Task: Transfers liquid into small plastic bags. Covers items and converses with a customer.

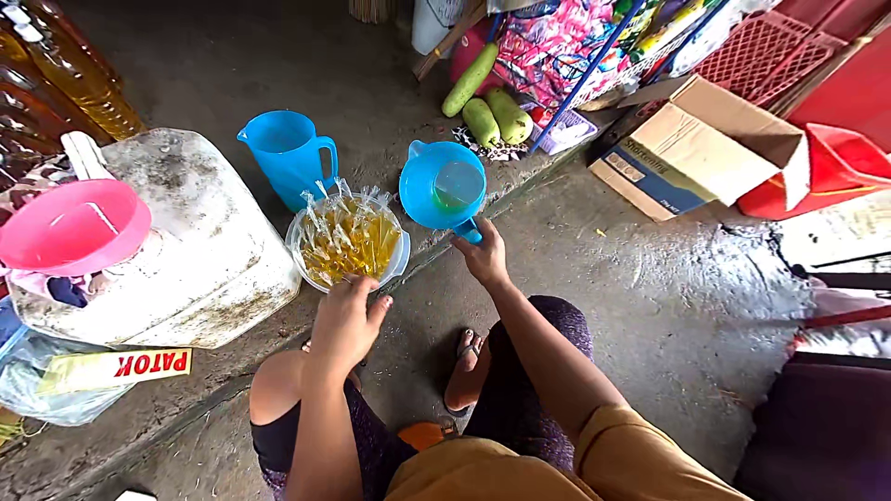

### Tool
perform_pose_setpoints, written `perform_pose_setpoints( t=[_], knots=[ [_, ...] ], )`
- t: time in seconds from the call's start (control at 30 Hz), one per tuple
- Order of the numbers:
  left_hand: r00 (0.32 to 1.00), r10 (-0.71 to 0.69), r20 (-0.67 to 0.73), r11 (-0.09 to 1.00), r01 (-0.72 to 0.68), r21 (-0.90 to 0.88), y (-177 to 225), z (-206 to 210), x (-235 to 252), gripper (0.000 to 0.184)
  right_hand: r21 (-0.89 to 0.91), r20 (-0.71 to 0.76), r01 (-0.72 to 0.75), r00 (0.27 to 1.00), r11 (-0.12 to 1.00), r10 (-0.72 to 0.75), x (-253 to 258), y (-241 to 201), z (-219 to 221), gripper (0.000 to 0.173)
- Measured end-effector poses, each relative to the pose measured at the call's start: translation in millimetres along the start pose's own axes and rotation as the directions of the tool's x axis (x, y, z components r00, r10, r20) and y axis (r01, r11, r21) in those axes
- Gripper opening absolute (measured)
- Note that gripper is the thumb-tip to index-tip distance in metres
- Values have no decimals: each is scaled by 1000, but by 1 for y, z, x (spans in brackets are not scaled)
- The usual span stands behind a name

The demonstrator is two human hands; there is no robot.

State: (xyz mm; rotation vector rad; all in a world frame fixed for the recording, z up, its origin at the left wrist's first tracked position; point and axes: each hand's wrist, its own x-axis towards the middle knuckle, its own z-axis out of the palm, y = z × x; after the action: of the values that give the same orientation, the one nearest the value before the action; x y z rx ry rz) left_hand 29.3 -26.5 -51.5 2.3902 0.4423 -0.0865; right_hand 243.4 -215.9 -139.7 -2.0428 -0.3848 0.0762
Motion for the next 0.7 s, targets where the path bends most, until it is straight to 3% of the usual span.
perform_pose_setpoints(
  t=[0.1,0.2,0.43,0.7],
  knots=[
    [980,-36,194,997,23,73,16,2,5,46,-66,34,80,996,995,-78,18,-5,-2,39],
    [957,-25,290,995,-5,102,28,8,9,48,-124,59,146,988,981,-140,37,-16,0,40],
    [906,70,417,991,-110,74,48,26,16,50,-186,127,285,956,940,-265,99,-86,29,46],
    [865,126,485,975,-198,100,70,40,3,39,-294,196,446,894,846,-403,174,-156,111,48]
  ],
)
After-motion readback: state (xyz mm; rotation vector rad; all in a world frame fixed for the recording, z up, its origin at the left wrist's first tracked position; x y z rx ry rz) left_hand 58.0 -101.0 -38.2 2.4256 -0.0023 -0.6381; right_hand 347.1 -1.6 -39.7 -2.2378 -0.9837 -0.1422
